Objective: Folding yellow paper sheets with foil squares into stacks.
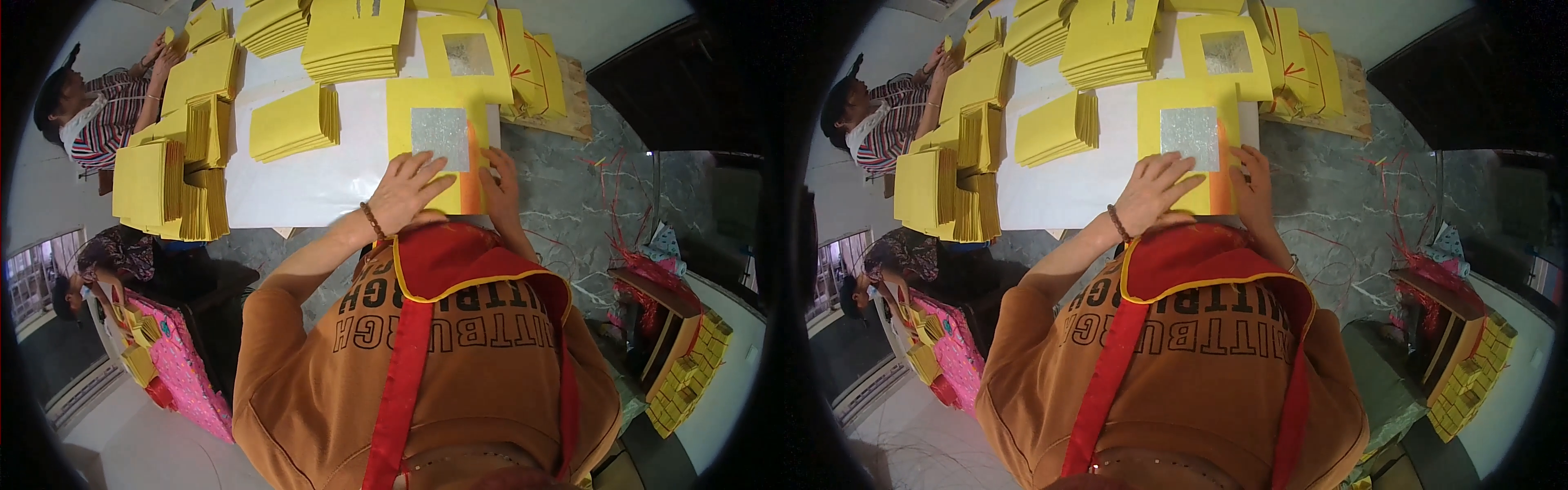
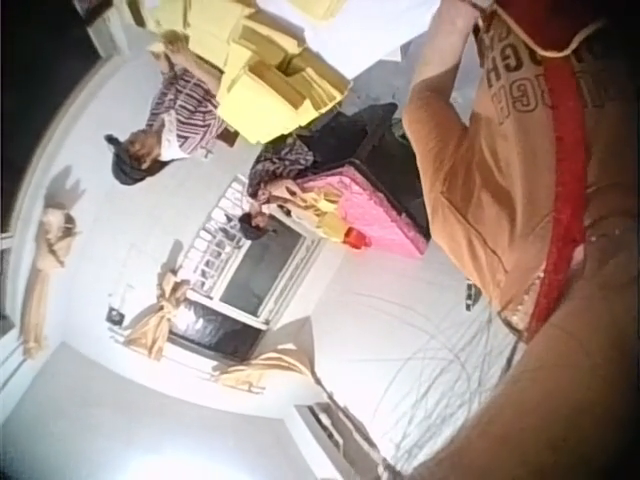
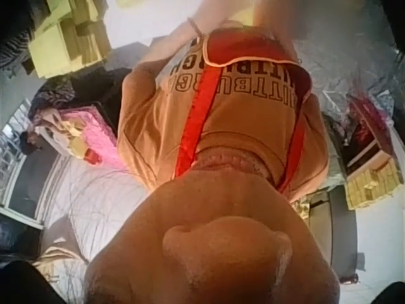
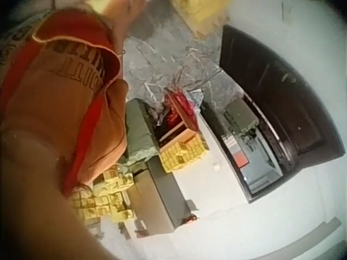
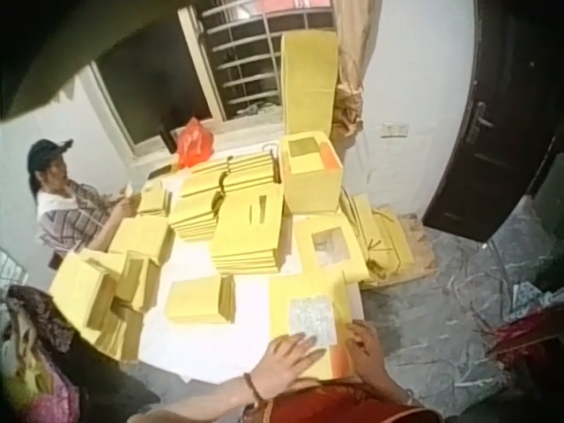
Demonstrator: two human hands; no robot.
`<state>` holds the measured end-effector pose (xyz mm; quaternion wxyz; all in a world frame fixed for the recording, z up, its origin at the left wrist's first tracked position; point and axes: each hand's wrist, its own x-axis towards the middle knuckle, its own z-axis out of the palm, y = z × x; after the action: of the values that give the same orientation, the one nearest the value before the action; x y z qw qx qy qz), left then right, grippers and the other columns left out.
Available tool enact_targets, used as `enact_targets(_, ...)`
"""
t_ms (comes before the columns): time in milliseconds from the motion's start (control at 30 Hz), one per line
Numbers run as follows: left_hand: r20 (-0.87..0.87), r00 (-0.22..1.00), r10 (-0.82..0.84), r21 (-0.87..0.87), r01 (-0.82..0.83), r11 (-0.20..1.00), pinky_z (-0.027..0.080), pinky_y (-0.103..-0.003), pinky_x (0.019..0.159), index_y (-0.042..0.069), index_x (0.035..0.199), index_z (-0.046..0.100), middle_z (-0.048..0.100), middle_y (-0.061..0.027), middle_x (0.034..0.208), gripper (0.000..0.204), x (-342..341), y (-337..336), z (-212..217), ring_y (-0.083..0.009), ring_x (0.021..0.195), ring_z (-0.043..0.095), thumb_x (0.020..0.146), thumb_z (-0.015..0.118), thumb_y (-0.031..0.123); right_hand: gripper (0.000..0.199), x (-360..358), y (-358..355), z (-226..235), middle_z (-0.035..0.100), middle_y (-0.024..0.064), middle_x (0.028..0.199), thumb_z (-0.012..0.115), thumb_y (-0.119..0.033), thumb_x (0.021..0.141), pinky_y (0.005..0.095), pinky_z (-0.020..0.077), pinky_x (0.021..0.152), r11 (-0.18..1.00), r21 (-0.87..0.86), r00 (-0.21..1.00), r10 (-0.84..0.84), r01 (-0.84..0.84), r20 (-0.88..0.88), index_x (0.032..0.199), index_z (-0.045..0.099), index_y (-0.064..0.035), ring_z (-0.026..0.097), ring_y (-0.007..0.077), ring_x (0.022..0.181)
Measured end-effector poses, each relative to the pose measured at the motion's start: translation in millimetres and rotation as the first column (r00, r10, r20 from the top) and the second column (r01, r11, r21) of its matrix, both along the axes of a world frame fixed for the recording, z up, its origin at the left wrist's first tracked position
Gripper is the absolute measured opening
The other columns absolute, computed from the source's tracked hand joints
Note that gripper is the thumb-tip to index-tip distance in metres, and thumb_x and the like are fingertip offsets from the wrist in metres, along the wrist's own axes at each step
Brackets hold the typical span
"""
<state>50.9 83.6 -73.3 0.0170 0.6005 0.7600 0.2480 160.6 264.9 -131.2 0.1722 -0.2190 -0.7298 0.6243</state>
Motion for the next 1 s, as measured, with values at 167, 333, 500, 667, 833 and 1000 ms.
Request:
enact_targets(167,-0.107,0.991,-0.082,-0.094,0.072,0.993,0.036,-0.037,0.084,0.01,0.112,0.053,0.048,-0.009,0.118,0.047,2,-1,0,-0.0253,0.103,0.045,0.071,0.065,0.031,0.02,-3,13,-8,0.041,0.0082,0.12,0.053,-0.012,0.084,0.0286,0.0389,0.086,0.998,0.025,0.998,0.048,-0.049,0.04,0.102,0.062,-0.0104,0.044,0.0177,0.108)
enact_targets(333,0.263,0.961,-0.081,0.06,0.067,0.996,0.044,-0.033,0.067,0.005,0.09,0.061,0.06,-0.0086,0.087,0.022,-6,1,6,-0.0231,0.077,0.055,0.075,0.064,0.02,0.025,-6,19,-11,0.041,0.008,0.118,0.049,-0.023,0.088,0.0274,0.034,0.092,0.948,-0.297,0.993,0.102,-0.114,-0.054,0.102,0.062,-0.007,0.042,0.0167,0.11)
enact_targets(500,0.404,0.915,0.003,0.051,-0.026,0.998,0.044,-0.032,0.06,0.002,0.084,0.062,0.059,-0.0111,0.073,0.014,-6,4,8,-0.0248,0.067,0.056,0.08,0.061,0.015,0.033,-5,18,-8,0.042,0.0063,0.121,0.042,-0.027,0.092,0.0266,0.0278,0.096,0.961,-0.257,0.995,0.104,-0.099,0.003,0.103,0.061,-0.0034,0.038,0.0158,0.115)
enact_targets(667,0.561,0.819,0.122,-0.083,-0.091,0.992,0.043,-0.028,0.059,-0.001,0.084,0.062,0.059,-0.0102,0.073,0.015,-5,3,7,-0.0191,0.064,0.055,0.081,0.059,0.014,0.032,-3,15,-7,0.041,0.0057,0.121,0.042,-0.027,0.092,0.0258,0.0282,0.095,0.963,-0.252,0.995,0.097,-0.094,0.002,0.104,0.061,-0.0042,0.038,0.015,0.115)
enact_targets(833,0.646,0.744,0.173,-0.099,-0.143,0.985,0.044,-0.029,0.055,0.001,0.081,0.063,0.06,-0.0102,0.069,0.014,-6,2,1,-0.0187,0.058,0.056,0.078,0.059,0.014,0.032,-4,16,-5,0.04,0.0041,0.12,0.04,-0.025,0.093,0.0249,0.0298,0.094,0.959,-0.258,0.993,0.117,-0.116,-0.013,0.105,0.061,-0.0045,0.038,0.0122,0.113)
enact_targets(1000,0.707,0.681,0.191,-0.108,-0.162,0.981,0.043,-0.027,0.053,0.001,0.081,0.063,0.06,-0.0079,0.065,0.013,-8,2,-6,-0.0128,0.055,0.054,0.077,0.059,0.013,0.032,-4,16,-10,0.039,0.0035,0.12,0.039,-0.025,0.093,0.0246,0.0308,0.092,0.954,-0.278,0.994,0.111,-0.114,-0.024,0.104,0.062,-0.0046,0.039,0.0118,0.111)
